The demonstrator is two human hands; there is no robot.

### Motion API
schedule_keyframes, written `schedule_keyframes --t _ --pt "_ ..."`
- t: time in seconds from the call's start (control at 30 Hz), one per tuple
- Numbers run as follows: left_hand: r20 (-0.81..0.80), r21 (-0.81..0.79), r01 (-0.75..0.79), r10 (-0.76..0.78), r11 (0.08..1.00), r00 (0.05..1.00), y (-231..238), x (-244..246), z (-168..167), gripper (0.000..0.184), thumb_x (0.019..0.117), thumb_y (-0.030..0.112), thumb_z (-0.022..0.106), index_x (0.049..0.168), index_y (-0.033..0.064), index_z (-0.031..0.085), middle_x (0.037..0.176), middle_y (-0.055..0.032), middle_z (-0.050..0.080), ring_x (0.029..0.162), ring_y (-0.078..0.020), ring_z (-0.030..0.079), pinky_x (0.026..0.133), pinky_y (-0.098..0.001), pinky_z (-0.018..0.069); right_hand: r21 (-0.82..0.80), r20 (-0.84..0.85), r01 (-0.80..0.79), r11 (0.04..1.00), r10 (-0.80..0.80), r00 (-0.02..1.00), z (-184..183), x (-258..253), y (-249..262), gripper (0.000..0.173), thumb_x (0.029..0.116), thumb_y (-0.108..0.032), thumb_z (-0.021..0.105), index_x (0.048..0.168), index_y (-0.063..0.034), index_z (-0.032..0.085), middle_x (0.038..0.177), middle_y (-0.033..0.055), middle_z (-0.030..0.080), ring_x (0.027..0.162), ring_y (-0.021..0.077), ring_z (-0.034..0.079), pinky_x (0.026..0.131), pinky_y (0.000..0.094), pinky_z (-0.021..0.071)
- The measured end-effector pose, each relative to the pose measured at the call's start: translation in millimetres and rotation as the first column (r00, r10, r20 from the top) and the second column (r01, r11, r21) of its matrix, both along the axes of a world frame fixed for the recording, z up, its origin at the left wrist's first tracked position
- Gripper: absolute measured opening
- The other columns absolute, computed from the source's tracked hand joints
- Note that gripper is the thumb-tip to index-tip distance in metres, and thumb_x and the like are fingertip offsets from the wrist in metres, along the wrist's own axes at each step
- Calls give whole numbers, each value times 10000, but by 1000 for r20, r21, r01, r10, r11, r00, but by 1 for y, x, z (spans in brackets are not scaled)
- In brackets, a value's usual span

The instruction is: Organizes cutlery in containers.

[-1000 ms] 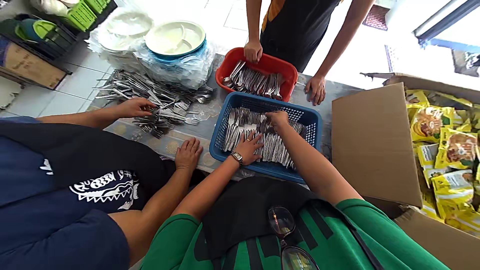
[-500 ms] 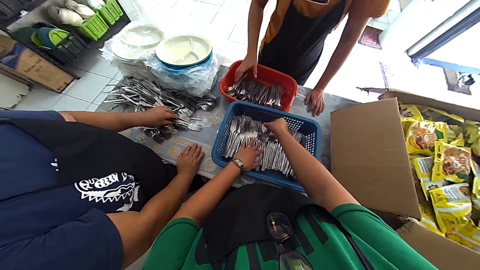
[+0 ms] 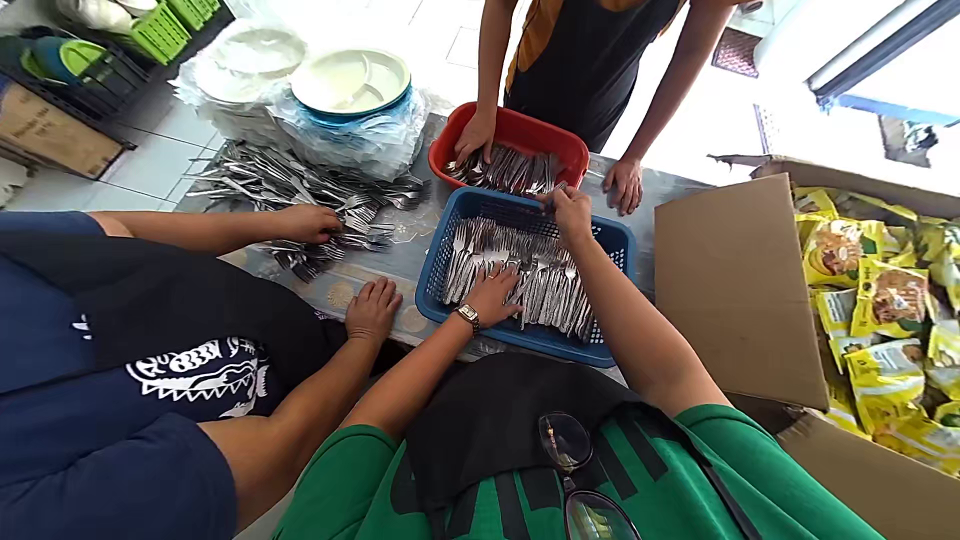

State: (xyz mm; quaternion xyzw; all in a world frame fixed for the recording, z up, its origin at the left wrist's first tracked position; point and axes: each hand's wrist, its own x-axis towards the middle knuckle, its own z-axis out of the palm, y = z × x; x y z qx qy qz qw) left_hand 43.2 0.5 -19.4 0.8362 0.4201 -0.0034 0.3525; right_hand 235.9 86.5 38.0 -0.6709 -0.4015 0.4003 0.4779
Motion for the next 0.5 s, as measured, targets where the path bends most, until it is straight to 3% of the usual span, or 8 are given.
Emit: schedule_keyframes --t 0.1,0.2,0.23,0.27,0.33,0.4,0.5 --pt "274 -10 -242 236 970 932 -2 -3 5 765 978 356 711 1555 -20 377 1578 -250 425 1499 -405 359 1252 -575 235 130 -247 23 991 10 969 23 -4 -14 187 1055 -147 577 918 -19 591 815 35 634 704 101 642 706 307 598" --pt "449 -249 -320 402 914 798 -5 -1 27 717 1028 276 646 1590 -8 303 1559 -233 459 1438 -360 463 1192 -526 369 125 -300 -3 992 40 953 42 -10 -41 91 1005 -72 652 967 -11 595 854 33 638 718 105 678 707 311 635" --pt "491 -362 -301 455 882 743 -10 1 39 618 1052 224 601 1570 1 348 1502 -215 530 1356 -314 552 1131 -475 439 123 -310 -19 992 57 949 43 -10 -50 63 986 6 638 1042 26 618 932 63 653 770 120 691 734 315 637" --pt "518 -472 -260 504 842 691 -15 4 50 506 1073 176 547 1528 2 409 1418 -197 595 1217 -249 629 1032 -407 501 118 -328 -29 993 66 942 42 -9 -59 166 972 75 606 1135 51 619 1031 89 660 830 129 702 764 316 634" --pt "518 -633 -154 563 758 644 -26 9 63 399 1099 157 461 1468 6 479 1331 -157 630 1044 -155 665 903 -326 545 89 -385 1 996 33 922 39 -7 -75 327 953 164 522 1257 61 584 1152 113 653 914 142 716 803 312 628" --pt "492 -693 -98 568 714 659 -35 12 68 381 1093 145 481 1442 -6 506 1262 -140 652 958 -126 666 841 -301 558 73 -458 82 994 -40 888 36 -8 -86 369 940 193 498 1274 52 564 1161 110 656 937 154 722 811 315 628" --pt "478 -732 -74 588 678 653 -46 16 62 236 1039 54 583 1249 -50 615 955 -91 732 726 -94 693 679 -260 601 27 -564 205 978 -154 811 33 -9 -97 346 947 199 510 1191 -30 424 1072 88 608 921 180 729 815 346 641"
